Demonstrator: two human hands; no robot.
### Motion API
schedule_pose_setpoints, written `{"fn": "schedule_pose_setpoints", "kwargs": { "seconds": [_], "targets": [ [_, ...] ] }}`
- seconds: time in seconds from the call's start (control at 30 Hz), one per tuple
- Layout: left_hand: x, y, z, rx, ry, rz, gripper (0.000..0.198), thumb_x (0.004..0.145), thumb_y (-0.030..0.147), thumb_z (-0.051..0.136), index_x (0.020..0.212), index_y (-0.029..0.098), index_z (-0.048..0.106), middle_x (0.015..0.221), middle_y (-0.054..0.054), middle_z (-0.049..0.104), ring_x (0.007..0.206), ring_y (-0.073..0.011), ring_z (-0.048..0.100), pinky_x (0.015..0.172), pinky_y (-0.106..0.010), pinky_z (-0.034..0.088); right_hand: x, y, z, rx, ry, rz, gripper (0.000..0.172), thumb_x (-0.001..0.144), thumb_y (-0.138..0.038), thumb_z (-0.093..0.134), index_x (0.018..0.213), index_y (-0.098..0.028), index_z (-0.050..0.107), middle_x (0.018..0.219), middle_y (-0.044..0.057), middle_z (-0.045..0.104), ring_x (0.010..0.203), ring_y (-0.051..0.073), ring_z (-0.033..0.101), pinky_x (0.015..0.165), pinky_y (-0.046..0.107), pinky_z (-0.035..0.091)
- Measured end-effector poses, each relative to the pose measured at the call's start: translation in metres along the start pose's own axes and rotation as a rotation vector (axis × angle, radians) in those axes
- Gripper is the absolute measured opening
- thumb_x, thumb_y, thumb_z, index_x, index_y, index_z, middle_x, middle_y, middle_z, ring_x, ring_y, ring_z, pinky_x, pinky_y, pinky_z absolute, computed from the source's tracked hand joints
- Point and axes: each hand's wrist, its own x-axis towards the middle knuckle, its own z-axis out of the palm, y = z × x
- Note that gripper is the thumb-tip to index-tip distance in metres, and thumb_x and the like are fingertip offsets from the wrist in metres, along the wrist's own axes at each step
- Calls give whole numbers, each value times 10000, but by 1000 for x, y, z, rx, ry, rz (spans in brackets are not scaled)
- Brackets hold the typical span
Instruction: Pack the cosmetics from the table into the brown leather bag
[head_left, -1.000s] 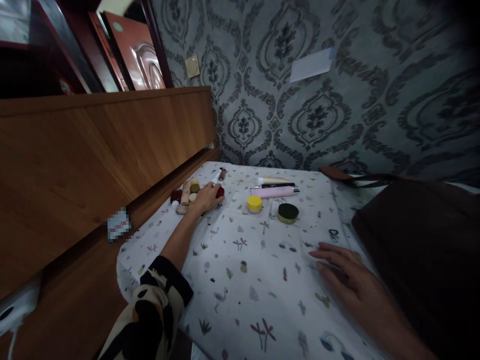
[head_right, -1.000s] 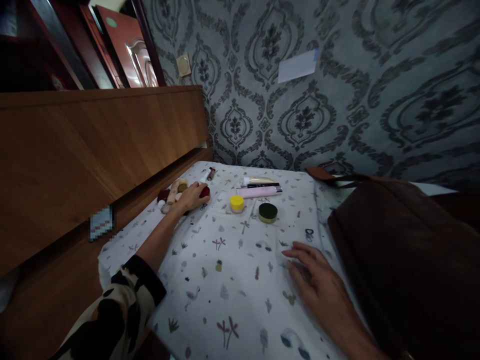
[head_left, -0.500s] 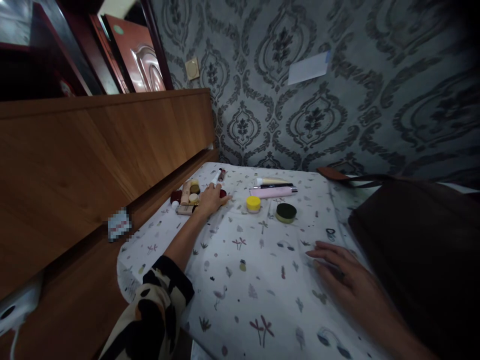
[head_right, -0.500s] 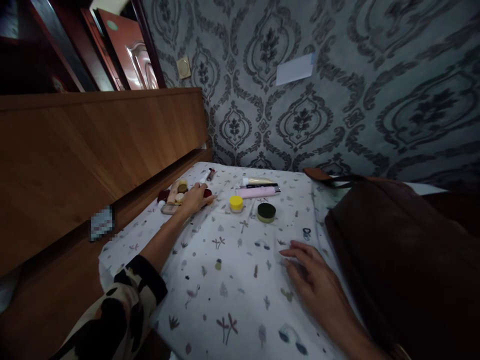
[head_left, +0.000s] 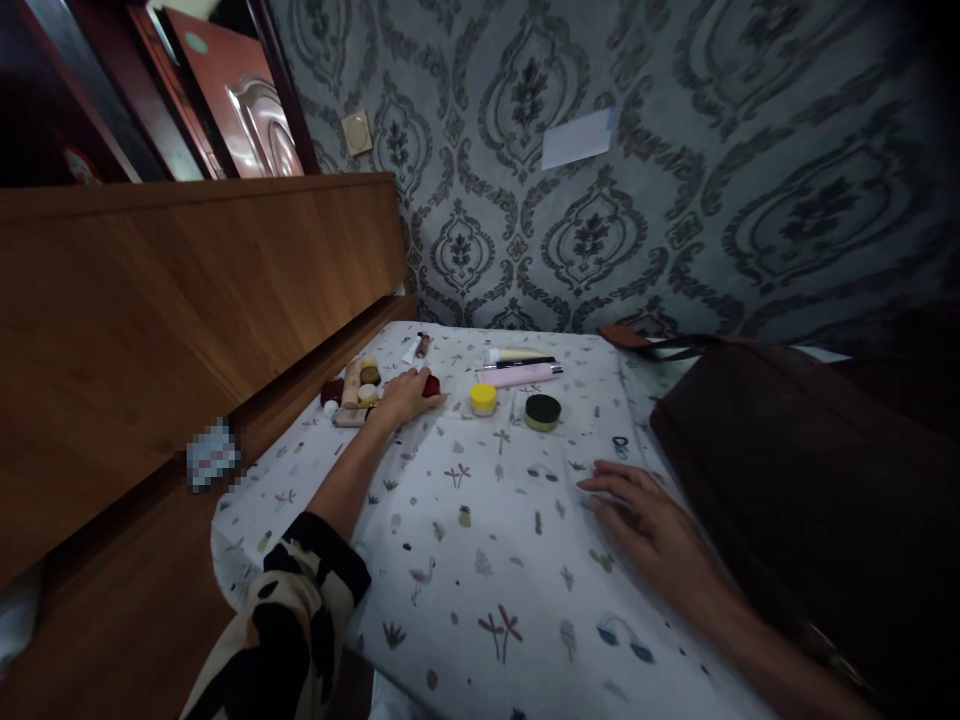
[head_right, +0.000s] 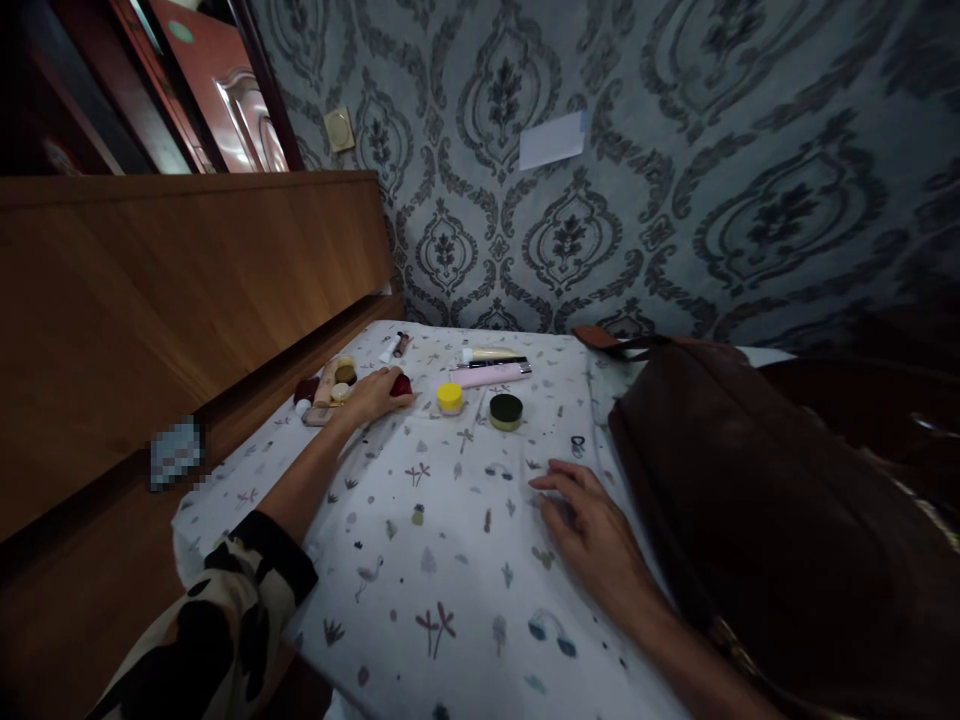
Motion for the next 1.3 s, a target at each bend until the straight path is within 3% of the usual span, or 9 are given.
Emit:
{"fn": "schedule_pose_setpoints", "kwargs": {
  "seconds": [0.27, 0.47, 0.6, 0.73, 0.83, 0.93, 1.07, 1.17, 1.3],
  "targets": [
    [0, -5, -13, -192, -101, 238, 405, 765, 281, 664, 1149, 224, 548, 1163, -44, 614, 1032, -212, 592, 890, -312, 486, -1, -1, 0, 6, -11, -1, 272, 846, -312, 514, 938, -200, 745, 1171, 140, 633, 937, 240, 663, 589, 296, 537],
    [-12, 15, -4, -181, -6, 139, 272, 850, 385, 604, 1067, 239, 531, 1032, -30, 577, 920, -201, 578, 821, -318, 466, -1, -1, -2, -6, -18, -15, 256, 848, -322, 516, 906, -205, 736, 1165, 141, 635, 957, 248, 663, 701, 332, 574],
    [-22, 21, -5, -126, 55, 49, 301, 846, 334, 595, 1126, 262, 511, 1060, -27, 529, 909, -202, 576, 804, -319, 454, -1, 1, 0, 15, -19, -16, 271, 859, -343, 511, 911, -204, 738, 1169, 146, 633, 943, 245, 666, 627, 305, 563],
    [-33, 21, -6, -100, 13, 14, 464, 803, 353, 647, 1242, 281, 513, 1067, -30, 518, 949, -226, 592, 801, -320, 461, -2, 2, 1, 10, -8, -46, 278, 865, -359, 509, 903, -207, 738, 1159, 147, 636, 937, 245, 674, 623, 309, 560],
    [-41, 26, -6, -100, -18, 25, 351, 807, 309, 623, 1150, 247, 582, 1024, -43, 545, 953, -244, 594, 809, -334, 457, -2, 5, 2, 6, 9, -63, 268, 870, -347, 515, 918, -217, 744, 1169, 138, 636, 923, 232, 676, 595, 295, 546],
    [-47, 37, -6, -139, -29, 77, 261, 800, 278, 616, 1055, 225, 604, 1019, -49, 578, 938, -246, 588, 820, -346, 449, -1, 7, 3, -4, 8, -70, 251, 866, -338, 534, 923, -218, 747, 1164, 129, 637, 930, 227, 674, 592, 285, 538],
    [-56, 59, -2, -285, -92, 202, 432, 821, 344, 644, 1225, 247, 526, 1047, -12, 632, 928, -207, 602, 820, -309, 464, -2, 1, 1, 17, -29, -64, 257, 877, -333, 517, 946, -205, 729, 1171, 133, 647, 998, 250, 671, 711, 336, 568],
    [-63, 83, 10, -531, -152, 330, 563, 826, 395, 678, 1324, 244, 463, 1188, -36, 625, 1034, -213, 608, 897, -310, 470, -3, -7, -1, 86, -52, -89, 254, 893, -321, 514, 1018, -203, 701, 1151, 118, 668, 1068, 255, 653, 892, 400, 552],
    [-74, 118, 33, -909, -228, 454, 621, 823, 428, 720, 1346, 232, 448, 1316, -86, 565, 1235, -269, 549, 1044, -365, 433, -7, -17, -2, 134, -101, -78, 364, 910, -352, 549, 1225, -184, 622, 1158, 122, 674, 1001, 238, 651, 879, 413, 545]
  ]
}}
